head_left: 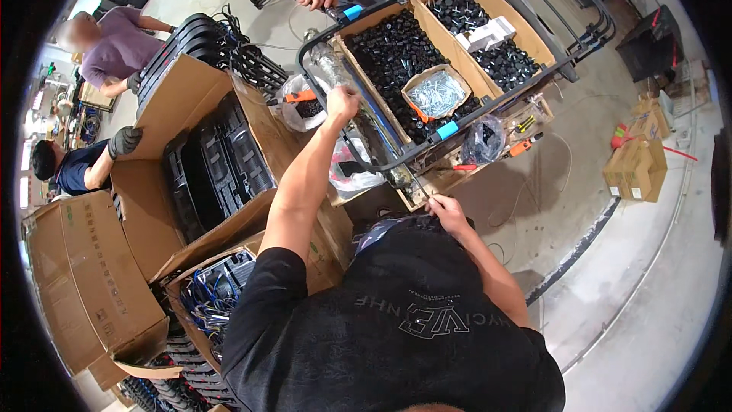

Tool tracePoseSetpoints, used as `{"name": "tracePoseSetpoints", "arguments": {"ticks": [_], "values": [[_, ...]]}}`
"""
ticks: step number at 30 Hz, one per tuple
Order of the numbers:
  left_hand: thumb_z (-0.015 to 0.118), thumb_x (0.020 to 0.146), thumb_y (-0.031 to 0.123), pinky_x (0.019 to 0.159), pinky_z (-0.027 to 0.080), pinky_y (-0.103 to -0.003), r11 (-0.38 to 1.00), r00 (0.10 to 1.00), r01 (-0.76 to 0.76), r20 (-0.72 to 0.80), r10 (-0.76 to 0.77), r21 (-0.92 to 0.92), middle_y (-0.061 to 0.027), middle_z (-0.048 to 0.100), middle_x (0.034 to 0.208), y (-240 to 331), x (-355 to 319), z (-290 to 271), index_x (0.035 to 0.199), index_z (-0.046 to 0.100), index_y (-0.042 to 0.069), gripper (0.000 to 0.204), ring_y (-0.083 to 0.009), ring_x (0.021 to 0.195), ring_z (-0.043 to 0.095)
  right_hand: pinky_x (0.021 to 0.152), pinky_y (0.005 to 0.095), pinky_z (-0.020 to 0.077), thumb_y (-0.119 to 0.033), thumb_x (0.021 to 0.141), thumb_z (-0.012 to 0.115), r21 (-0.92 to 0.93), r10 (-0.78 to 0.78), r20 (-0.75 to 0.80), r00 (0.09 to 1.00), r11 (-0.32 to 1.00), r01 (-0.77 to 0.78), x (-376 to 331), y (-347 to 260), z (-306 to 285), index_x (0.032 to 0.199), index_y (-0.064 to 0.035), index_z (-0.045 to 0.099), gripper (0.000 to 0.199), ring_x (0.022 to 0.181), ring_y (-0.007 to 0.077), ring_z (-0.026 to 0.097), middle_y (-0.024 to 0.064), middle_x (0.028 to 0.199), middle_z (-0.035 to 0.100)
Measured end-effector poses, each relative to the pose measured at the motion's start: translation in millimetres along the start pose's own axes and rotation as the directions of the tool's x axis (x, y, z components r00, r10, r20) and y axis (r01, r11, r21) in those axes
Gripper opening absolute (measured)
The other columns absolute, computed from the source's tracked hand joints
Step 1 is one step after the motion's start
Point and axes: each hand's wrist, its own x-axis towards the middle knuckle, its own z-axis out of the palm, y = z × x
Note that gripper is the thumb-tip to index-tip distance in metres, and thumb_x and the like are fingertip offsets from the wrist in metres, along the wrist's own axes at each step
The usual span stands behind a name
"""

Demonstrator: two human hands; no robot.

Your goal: Manually assemble metal frames and electronic parts using power drivers in a factory setting.

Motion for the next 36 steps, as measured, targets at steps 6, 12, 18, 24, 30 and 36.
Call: {"name": "tracePoseSetpoints", "arguments": {"ticks": [6,12,18,24,30,36], "values": [[0.068,0.079,0.026,0.078,0.055,-0.044,0.982,0.913,0.054,-0.408,0.025,0.179,-0.0213,0.071,0.088,-10.3,1.3,-25.5,0.098,0.068,0.000,0.032,-0.0393,0.086,0.068,0.058,0.0301,0.0446,-0.025,0.098,0.053,-0.140,-0.129,-0.010,0.992,0.982,0.126,41.1,-19.8,16.6,0.078,-0.0002,0.062,0.033,0.059,0.0116,0.054,0.0025,0.064,0.057],[0.067,0.080,0.027,0.072,0.055,-0.046,0.979,0.893,0.049,-0.448,0.046,0.200,-0.0223,0.069,0.084,15.2,-102.6,1.5,0.098,0.067,-0.002,0.034,-0.0375,0.076,0.069,0.058,0.0279,0.0452,-0.016,0.096,0.055,0.092,0.064,0.146,0.987,0.993,-0.078,53.1,-24.8,1.2,0.089,0.0016,0.069,0.024,0.061,0.0095,0.056,0.0021,0.068,0.063],[0.057,0.094,0.022,0.050,0.051,-0.034,0.922,0.908,0.357,0.286,-0.306,-0.146,-0.0089,0.068,0.071,68.8,-205.5,80.2,0.094,0.070,-0.004,0.029,-0.0167,0.053,0.063,0.058,0.0247,0.0467,-0.014,0.098,0.054,0.157,0.034,0.333,0.942,0.983,-0.091,73.1,0.5,-8.6,0.088,0.0007,0.066,0.021,0.063,0.0078,0.057,0.0005,0.072,0.063],[0.056,0.096,0.021,0.045,0.048,-0.031,0.566,0.869,0.409,0.116,-0.482,-0.716,-0.0081,0.066,0.068,31.8,-206.3,147.0,0.086,0.067,-0.002,0.028,-0.0158,0.049,0.060,0.061,0.0256,0.0448,-0.011,0.099,0.052,0.346,0.056,0.495,0.867,0.903,-0.255,82.3,-1.2,-3.9,0.094,0.0001,0.066,0.019,0.064,0.0090,0.055,-0.0006,0.077,0.063],[0.055,0.098,0.020,0.040,0.042,-0.027,0.340,0.788,0.491,0.243,-0.565,-0.802,-0.0062,0.064,0.066,68.0,-212.0,134.3,0.082,0.064,0.002,0.025,-0.0137,0.048,0.057,0.066,0.0274,0.0514,-0.007,0.098,0.053,0.385,-0.032,0.542,0.839,0.898,-0.215,93.4,2.5,-19.3,0.101,0.0028,0.065,0.016,0.073,0.0125,0.062,0.0033,0.089,0.066],[0.055,0.098,0.019,0.038,0.035,-0.026,0.357,0.768,0.440,0.138,-0.626,-0.824,-0.0046,0.063,0.066,56.6,-203.3,153.0,0.082,0.065,0.003,0.025,-0.0105,0.043,0.048,0.067,0.0309,0.0526,-0.018,0.091,0.064,0.177,-0.068,0.389,0.919,0.984,-0.003,119.3,27.5,-56.2,0.098,0.0004,0.070,0.020,0.076,0.0145,0.065,0.0074,0.088,0.072]]}}
